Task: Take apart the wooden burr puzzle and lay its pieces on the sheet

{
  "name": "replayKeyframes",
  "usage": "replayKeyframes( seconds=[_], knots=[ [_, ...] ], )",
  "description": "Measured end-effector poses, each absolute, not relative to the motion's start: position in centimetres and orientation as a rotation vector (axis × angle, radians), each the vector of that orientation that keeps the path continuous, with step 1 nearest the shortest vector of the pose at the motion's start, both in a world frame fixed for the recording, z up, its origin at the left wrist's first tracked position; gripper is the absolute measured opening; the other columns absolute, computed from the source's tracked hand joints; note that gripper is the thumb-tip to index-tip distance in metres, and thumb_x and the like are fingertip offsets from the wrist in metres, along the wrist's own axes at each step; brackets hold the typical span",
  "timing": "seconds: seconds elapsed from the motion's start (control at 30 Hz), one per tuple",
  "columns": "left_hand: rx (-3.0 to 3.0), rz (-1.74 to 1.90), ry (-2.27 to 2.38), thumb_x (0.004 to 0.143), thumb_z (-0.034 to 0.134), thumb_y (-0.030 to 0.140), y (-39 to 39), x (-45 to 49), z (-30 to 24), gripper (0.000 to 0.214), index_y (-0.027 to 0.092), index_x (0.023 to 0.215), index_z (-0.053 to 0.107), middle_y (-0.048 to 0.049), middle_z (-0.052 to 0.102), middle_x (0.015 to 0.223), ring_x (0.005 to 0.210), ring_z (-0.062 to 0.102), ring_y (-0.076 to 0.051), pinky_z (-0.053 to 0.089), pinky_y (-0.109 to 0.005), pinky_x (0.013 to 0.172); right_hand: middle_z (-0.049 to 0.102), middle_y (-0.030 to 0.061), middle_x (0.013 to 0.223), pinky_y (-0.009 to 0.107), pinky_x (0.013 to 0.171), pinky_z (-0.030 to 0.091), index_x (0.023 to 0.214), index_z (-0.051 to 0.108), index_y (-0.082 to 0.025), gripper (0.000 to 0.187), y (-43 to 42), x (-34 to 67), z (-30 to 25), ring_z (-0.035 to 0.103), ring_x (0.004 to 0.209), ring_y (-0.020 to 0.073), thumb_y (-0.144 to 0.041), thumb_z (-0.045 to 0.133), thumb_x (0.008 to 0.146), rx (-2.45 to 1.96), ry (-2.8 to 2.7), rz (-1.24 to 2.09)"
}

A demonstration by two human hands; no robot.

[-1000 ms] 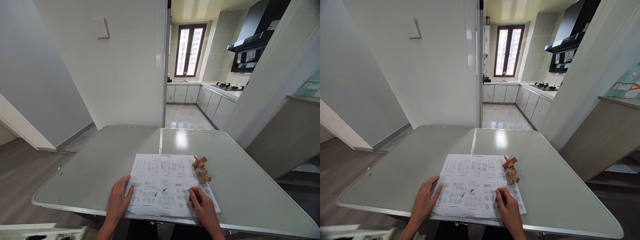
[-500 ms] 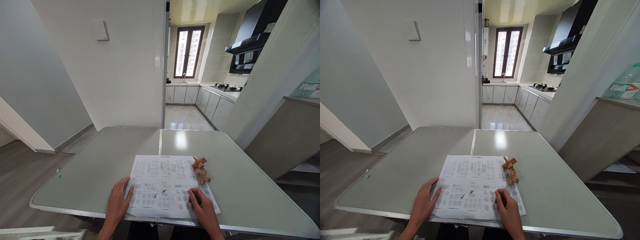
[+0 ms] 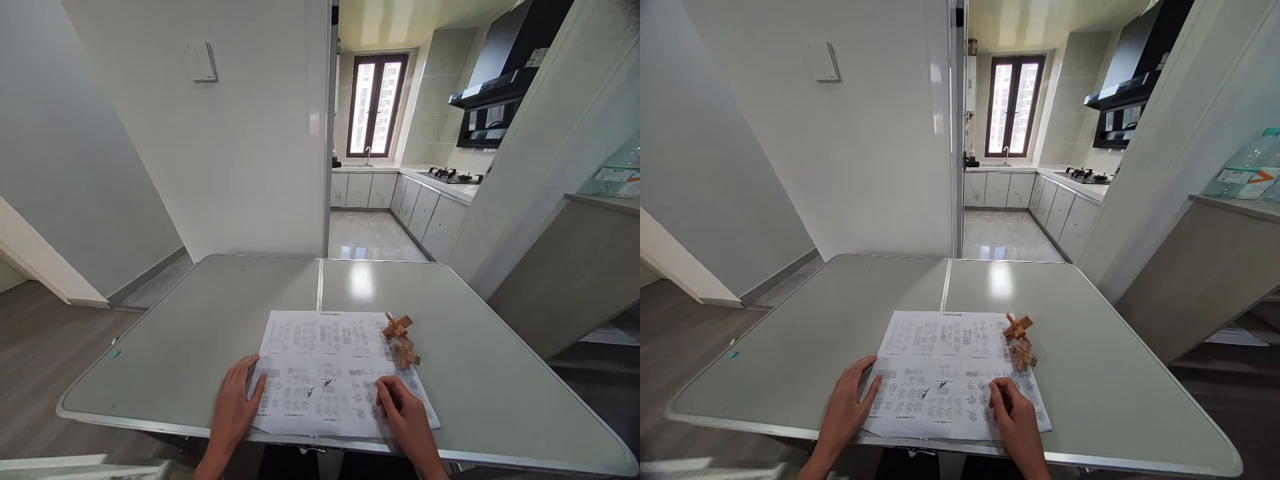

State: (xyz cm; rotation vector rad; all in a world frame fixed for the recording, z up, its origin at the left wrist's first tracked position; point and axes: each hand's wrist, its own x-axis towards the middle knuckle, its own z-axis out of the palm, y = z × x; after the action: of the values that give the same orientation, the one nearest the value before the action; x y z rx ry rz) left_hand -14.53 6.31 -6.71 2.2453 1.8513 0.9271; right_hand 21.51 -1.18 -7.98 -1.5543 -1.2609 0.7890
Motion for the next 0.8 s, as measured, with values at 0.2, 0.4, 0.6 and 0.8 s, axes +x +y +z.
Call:
replayKeyframes(
  seconds=[0.2,0.4,0.6,0.8],
  knots=[
    [2.245,0.932,1.844,0.098,0.05,0.05,6.13,-14.3,-6.31,0.04,0.025,0.127,0.061,-0.0084,0.07,0.129,0.121,0.065,-0.032,0.052,-0.052,0.105,0.065,-0.0001,0.063,0.027,0.058,0.049,0.084,0.064,-0.023,0.044,-1.19,21.55,-8.13,0.061,0.055,0.0192,-0.064,0.051,0.095,-1.557,-1.256,0.785],
    [2.253,0.951,1.846,0.097,0.052,0.051,6.14,-14.38,-6.35,0.042,0.024,0.127,0.062,-0.0087,0.071,0.128,0.121,0.065,-0.032,0.053,-0.051,0.105,0.065,-0.0005,0.063,0.027,0.059,0.05,0.085,0.064,-0.023,0.041,-1.2,21.58,-8.43,0.062,0.055,0.0183,-0.06,0.052,0.097,-1.543,-1.256,0.784],
    [2.252,0.939,1.85,0.097,0.051,0.05,6.22,-14.5,-6.6,0.042,0.023,0.128,0.062,-0.0093,0.07,0.129,0.121,0.064,-0.032,0.053,-0.052,0.105,0.064,-0.0008,0.063,0.026,0.057,0.049,0.086,0.063,-0.023,0.042,-1.19,21.57,-8.5,0.061,0.055,0.0181,-0.061,0.051,0.097,-1.545,-1.264,0.787],
    [2.223,0.912,1.857,0.098,0.051,0.051,6.17,-14.59,-6.67,0.044,0.022,0.13,0.06,-0.0101,0.069,0.131,0.122,0.063,-0.032,0.052,-0.053,0.106,0.064,0.0001,0.063,0.027,0.058,0.049,0.086,0.063,-0.023,0.045,-1.25,21.5,-8.05,0.06,0.056,0.0193,-0.064,0.049,0.096,-1.547,-1.277,0.785]
  ],
)
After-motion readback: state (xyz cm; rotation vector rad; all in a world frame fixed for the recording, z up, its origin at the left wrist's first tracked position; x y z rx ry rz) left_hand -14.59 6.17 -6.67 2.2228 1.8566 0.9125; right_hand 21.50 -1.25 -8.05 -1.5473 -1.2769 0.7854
